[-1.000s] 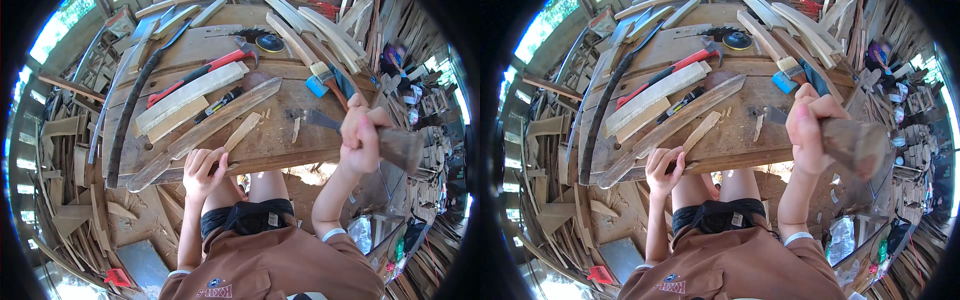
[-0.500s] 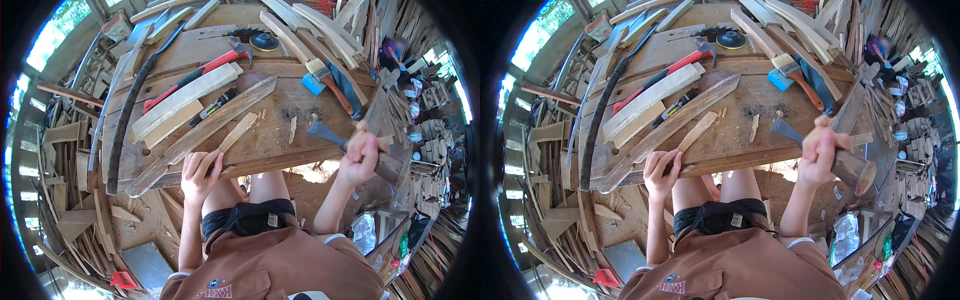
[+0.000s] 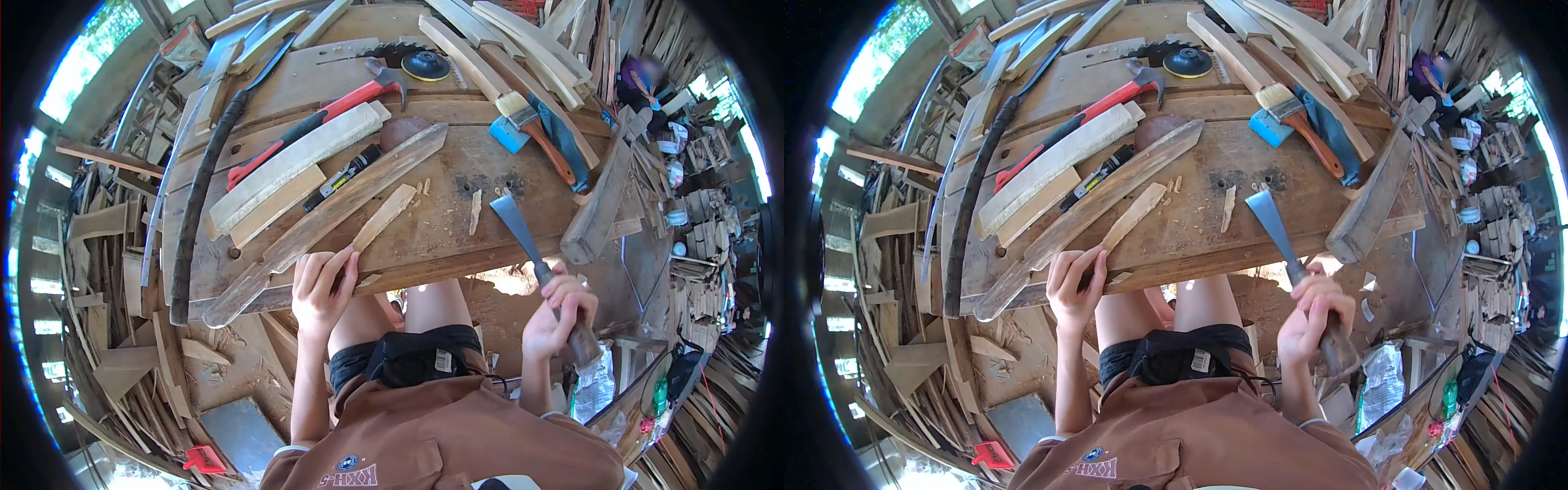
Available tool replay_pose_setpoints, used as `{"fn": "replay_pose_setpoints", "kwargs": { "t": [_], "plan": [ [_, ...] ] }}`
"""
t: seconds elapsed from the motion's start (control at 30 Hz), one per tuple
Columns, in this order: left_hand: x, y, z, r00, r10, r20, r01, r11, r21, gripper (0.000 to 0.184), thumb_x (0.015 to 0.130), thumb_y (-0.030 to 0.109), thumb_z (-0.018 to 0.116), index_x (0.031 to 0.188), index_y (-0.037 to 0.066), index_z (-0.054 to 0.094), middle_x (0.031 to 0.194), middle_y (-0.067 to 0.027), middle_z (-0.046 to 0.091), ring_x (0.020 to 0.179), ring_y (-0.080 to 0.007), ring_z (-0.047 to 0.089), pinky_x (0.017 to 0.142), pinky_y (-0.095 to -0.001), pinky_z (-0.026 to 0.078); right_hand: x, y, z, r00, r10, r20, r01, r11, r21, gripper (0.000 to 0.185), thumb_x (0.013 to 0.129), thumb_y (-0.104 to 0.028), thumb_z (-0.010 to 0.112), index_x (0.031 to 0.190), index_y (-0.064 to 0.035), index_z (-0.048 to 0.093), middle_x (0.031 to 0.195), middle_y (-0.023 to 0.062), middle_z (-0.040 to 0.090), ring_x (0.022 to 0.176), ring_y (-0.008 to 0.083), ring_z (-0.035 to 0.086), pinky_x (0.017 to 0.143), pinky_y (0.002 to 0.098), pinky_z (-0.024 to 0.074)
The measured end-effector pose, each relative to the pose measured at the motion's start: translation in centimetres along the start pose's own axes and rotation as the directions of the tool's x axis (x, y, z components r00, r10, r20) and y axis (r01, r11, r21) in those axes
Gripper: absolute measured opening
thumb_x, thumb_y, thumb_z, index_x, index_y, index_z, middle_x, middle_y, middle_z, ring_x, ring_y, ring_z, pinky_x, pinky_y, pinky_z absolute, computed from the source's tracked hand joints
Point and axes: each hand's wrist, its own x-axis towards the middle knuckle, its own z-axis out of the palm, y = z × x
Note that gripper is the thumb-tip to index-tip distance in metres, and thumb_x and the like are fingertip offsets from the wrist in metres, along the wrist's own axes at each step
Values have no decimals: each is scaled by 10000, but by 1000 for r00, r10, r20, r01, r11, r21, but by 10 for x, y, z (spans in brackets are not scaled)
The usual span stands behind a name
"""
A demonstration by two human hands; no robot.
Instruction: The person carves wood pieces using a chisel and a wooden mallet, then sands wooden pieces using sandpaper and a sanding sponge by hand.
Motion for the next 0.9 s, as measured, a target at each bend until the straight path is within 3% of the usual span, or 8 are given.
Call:
{"fn": "replay_pose_setpoints", "kwargs": {
  "t": [0.17, 0.27, 0.3, 0.43, 0.57, 0.67, 0.77, 0.9],
  "plan": [
    [0, -1, 1, 1000, 22, -1, -22, 1000, 22, 215, 741, -9, 830, 928, 44, 737, 800, -47, 629, 686, -212, 605, 637, -331, 489, -42, -16, -39, 991, 123, 43, -120, 990, -72, 87, 982, -108, 508, 952, -90, 428, 932, 94, 490, 1032, 262, 522, 1049, 548, 369],
    [-1, -2, 2, 1000, 31, -1, -31, 999, 30, 222, 737, -9, 833, 931, 46, 738, 806, -50, 629, 678, -215, 598, 634, -331, 486, -50, -18, -46, 965, 249, -81, -250, 968, -2, 91, 956, -77, 534, 977, -60, 447, 990, 121, 527, 1128, 308, 534, 1032, 569, 422],
    [-1, -3, 2, 1000, 30, 4, -30, 999, 26, 227, 734, -6, 837, 931, 45, 738, 806, -50, 630, 678, -215, 598, 635, -331, 486, -49, -21, -51, 935, 348, -61, -344, 936, 72, 106, 1012, -148, 523, 994, -82, 442, 1086, 121, 478, 1237, 300, 467, 1076, 625, 408],
    [-2, 0, 2, 1000, 3, 17, -4, 1000, 14, 245, 719, 8, 850, 935, 42, 739, 807, -48, 634, 684, -216, 598, 638, -330, 485, -14, -33, -35, 910, 410, -56, -377, 878, 295, 137, 1015, -166, 547, 961, -79, 455, 1057, 134, 460, 1216, 314, 466, 1075, 721, 373],
    [-2, 0, -1, 1000, -31, 0, 31, 1000, 5, 233, 707, 25, 863, 900, 41, 736, 794, -51, 622, 692, -216, 594, 638, -329, 484, 0, -14, -2, 983, 89, 158, -118, 976, 185, 180, 950, -183, 669, 961, -62, 537, 923, 149, 569, 1064, 347, 565, 940, 516, 480],
    [-3, 0, 1, 997, -56, -44, 56, 998, 3, 198, 704, 23, 867, 824, 50, 711, 777, -52, 601, 673, -216, 575, 621, -333, 472, 11, -9, 32, 931, 180, 317, -294, 885, 360, 139, 916, -85, 680, 964, -42, 556, 897, 150, 614, 1024, 341, 607, 933, 461, 469],
    [-2, -2, 1, 996, -59, -71, 60, 998, 15, 206, 707, 19, 867, 808, 53, 689, 777, -53, 589, 657, -220, 559, 603, -340, 459, 14, 2, 40, 852, 124, 509, -324, 888, 327, 141, 898, -47, 694, 956, -37, 567, 909, 156, 629, 1030, 337, 618, 938, 461, 472],
    [-1, -2, 2, 991, -80, -111, 85, 996, 42, 186, 727, 12, 858, 790, 39, 686, 778, -67, 605, 662, -212, 573, 607, -328, 465, 5, 8, 34, 848, 279, 451, -466, 796, 385, 137, 903, -40, 694, 957, -38, 568, 922, 153, 622, 1051, 349, 612, 948, 468, 484]
  ]
}}
